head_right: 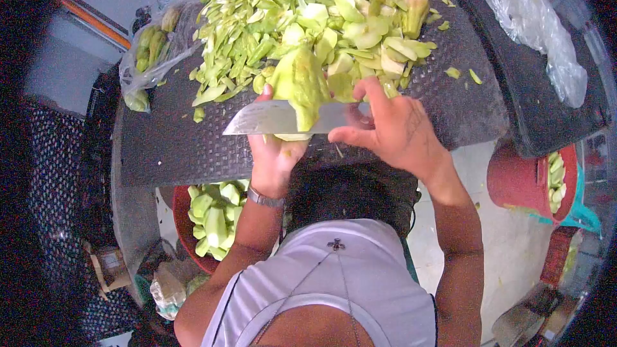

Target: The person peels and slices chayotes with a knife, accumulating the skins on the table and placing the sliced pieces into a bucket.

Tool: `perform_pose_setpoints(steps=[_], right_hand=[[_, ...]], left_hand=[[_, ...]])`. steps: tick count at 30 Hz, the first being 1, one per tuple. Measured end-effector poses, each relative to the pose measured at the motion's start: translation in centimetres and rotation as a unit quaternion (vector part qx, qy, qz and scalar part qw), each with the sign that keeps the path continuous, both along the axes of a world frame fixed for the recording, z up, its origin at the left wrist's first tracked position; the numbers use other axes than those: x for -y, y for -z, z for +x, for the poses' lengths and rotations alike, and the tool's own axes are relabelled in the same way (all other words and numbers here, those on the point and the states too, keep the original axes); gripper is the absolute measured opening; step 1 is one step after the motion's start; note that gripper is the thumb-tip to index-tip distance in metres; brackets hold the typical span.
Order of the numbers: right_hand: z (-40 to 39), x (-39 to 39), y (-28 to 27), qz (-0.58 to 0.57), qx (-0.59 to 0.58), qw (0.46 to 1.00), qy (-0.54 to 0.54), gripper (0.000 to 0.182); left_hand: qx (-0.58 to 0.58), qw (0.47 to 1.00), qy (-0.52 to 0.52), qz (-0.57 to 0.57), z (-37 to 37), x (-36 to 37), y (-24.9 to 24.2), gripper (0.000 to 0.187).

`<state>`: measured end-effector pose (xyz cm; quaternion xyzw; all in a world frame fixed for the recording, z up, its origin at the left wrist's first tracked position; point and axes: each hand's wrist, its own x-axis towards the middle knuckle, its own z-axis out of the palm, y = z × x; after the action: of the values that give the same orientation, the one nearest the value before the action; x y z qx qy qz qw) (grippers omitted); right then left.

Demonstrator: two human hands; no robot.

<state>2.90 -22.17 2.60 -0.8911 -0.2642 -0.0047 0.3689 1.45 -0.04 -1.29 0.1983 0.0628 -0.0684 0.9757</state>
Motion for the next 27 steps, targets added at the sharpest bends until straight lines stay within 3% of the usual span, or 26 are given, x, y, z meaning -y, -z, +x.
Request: perform_pose_setpoints(steps=[3,6,9,12,13,14,15,18,19,22,25,27], right_hand=[[-0.3,-0.2,-0.1,-0.047,0.066,0.997,0.005,0.066],[0.7,0.3,-0.2,-0.034,0.041,0.999,-0.013,0.066],[2.5,2.2,0.3,-0.064,0.032,0.997,0.030,0.064],[1.5,0.3,0.9,-0.037,0.049,0.998,0.027,0.061],[1.8,-0.1,0.9,-0.031,0.064,0.997,0.029,0.060],[2.6,-0.4,0.8,-0.025,0.078,0.996,0.031,0.060],[3.0,-0.6,0.9,-0.017,0.089,0.995,0.034,0.059],[5.3,1.4,-0.4,-0.049,-0.099,0.993,0.048,0.060],[5.5,1.5,0.0,-0.043,0.002,0.998,0.047,0.060],[5.1,0.8,-0.4,-0.076,-0.011,0.995,0.058,0.059],[3.1,-1.1,0.1,-0.020,0.055,0.998,-0.019,0.052],[3.4,-1.6,-0.1,-0.019,0.064,0.998,-0.019,0.053]], left_hand=[[0.002,1.000,0.000,-0.013,0.5,-0.1,0.9,0.048],[0.002,1.000,-0.007,0.024,0.2,-0.3,1.0,0.060],[0.093,0.995,0.034,-0.001,-0.3,-1.5,0.2,0.056],[0.101,0.994,0.029,-0.002,0.1,-1.3,1.6,0.052],[0.010,1.000,-0.006,-0.026,0.0,-0.6,2.1,0.049],[-0.002,0.998,-0.041,0.052,0.0,0.3,2.4,0.048],[0.020,0.999,-0.014,0.029,-0.2,0.3,1.4,0.044],[0.041,0.998,0.012,0.039,0.8,-0.6,-0.1,0.045],[0.025,0.999,0.004,0.037,1.2,-1.0,0.2,0.047],[0.020,0.999,-0.009,0.041,1.0,-1.5,0.6,0.052],[-0.006,0.999,-0.035,0.009,0.7,-1.5,0.3,0.051],[0.071,0.995,0.055,-0.042,0.3,-2.0,0.7,0.050]])
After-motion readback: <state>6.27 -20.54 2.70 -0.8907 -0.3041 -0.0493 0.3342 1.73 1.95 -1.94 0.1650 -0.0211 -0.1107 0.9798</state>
